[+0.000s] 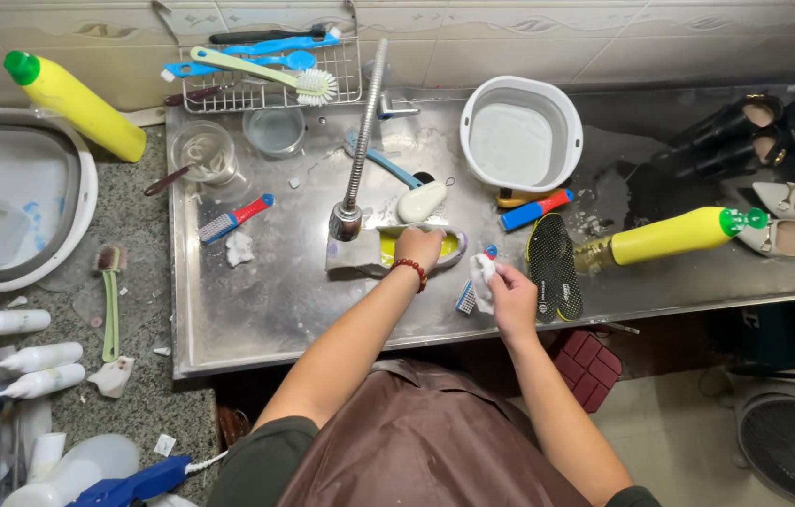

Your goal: Cleaning a white sneaker using a cloth and soapy water at a sink.

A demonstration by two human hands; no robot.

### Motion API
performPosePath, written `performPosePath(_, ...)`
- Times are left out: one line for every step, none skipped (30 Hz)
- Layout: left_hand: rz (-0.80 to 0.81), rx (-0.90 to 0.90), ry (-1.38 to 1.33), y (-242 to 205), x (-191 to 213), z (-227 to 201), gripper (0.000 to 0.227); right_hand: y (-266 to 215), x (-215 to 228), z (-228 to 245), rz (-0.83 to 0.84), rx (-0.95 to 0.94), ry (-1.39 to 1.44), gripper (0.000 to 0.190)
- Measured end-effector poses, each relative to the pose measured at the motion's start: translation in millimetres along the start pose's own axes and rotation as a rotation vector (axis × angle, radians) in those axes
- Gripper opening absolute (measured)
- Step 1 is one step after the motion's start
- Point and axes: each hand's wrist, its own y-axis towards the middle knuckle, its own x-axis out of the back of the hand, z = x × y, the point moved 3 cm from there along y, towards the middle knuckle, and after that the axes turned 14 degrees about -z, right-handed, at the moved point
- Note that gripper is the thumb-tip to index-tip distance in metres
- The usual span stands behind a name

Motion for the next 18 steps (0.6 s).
performPosePath(0.002, -0.008, -0.003, -3, 4, -16, 0.053, -1, 2, 1, -0.006, 0.007, 0.001, 0.028)
performPosePath(0.011, 0.083, 0.035, -7, 9, -27, 0.052, -4, 3, 0, -0.01, -0.012, 0.014, 0.028)
performPosePath(0.018, 0.174, 0.073, -10, 14, -39, 0.05, -6, 5, 0, -0.014, -0.031, 0.026, 0.028)
performPosePath(0.022, 0.171, 0.077, -7, 14, -37, 0.05, -8, 7, 0, -0.021, -0.032, 0.027, 0.028)
performPosePath(-0.023, 0.232, 0.053, -4, 14, -33, 0.052, -10, 8, -2, -0.018, -0.075, 0.061, 0.027)
performPosePath(-0.071, 0.293, 0.025, 1, 15, -30, 0.053, -11, 8, -2, -0.011, -0.116, 0.095, 0.025)
performPosePath(-0.069, 0.29, 0.025, 3, 5, -20, 0.053, -14, 13, -2, -0.015, -0.114, 0.095, 0.025)
performPosePath(-0.097, 0.27, -0.01, 8, -2, -11, 0.049, -13, 15, -1, -0.009, -0.104, 0.099, 0.026)
performPosePath(-0.124, 0.25, -0.045, 14, -9, -3, 0.045, -13, 16, 0, -0.003, -0.094, 0.103, 0.026)
performPosePath(-0.129, 0.252, -0.042, 11, -6, 9, 0.045, -12, 18, 1, 0.001, -0.097, 0.107, 0.026)
performPosePath(0.001, 0.257, -0.254, 8, -8, 20, 0.04, -11, 20, 1, -0.04, -0.103, 0.117, 0.027)
performPosePath(0.129, 0.259, -0.465, 4, -8, 31, 0.035, -11, 22, 0, -0.079, -0.112, 0.126, 0.027)
performPosePath(0.123, 0.263, -0.46, -5, 7, 38, 0.035, -7, 17, -1, -0.074, -0.118, 0.129, 0.027)
performPosePath(0.128, 0.207, -0.436, -17, 22, 47, 0.035, -7, 13, -2, -0.052, -0.091, 0.126, 0.026)
performPosePath(0.133, 0.152, -0.411, -29, 37, 56, 0.035, -7, 9, -3, -0.031, -0.065, 0.123, 0.025)
performPosePath(0.128, 0.164, -0.411, -39, 46, 66, 0.035, -9, 2, -6, -0.023, -0.074, 0.12, 0.025)
performPosePath(0.204, 0.176, -0.659, -50, 54, 74, 0.03, -12, -8, -4, 0.046, 0.068, 0.078, 0.026)
performPosePath(0.277, 0.184, -0.907, -60, 64, 80, 0.029, -15, -20, -2, 0.118, 0.211, 0.04, 0.028)
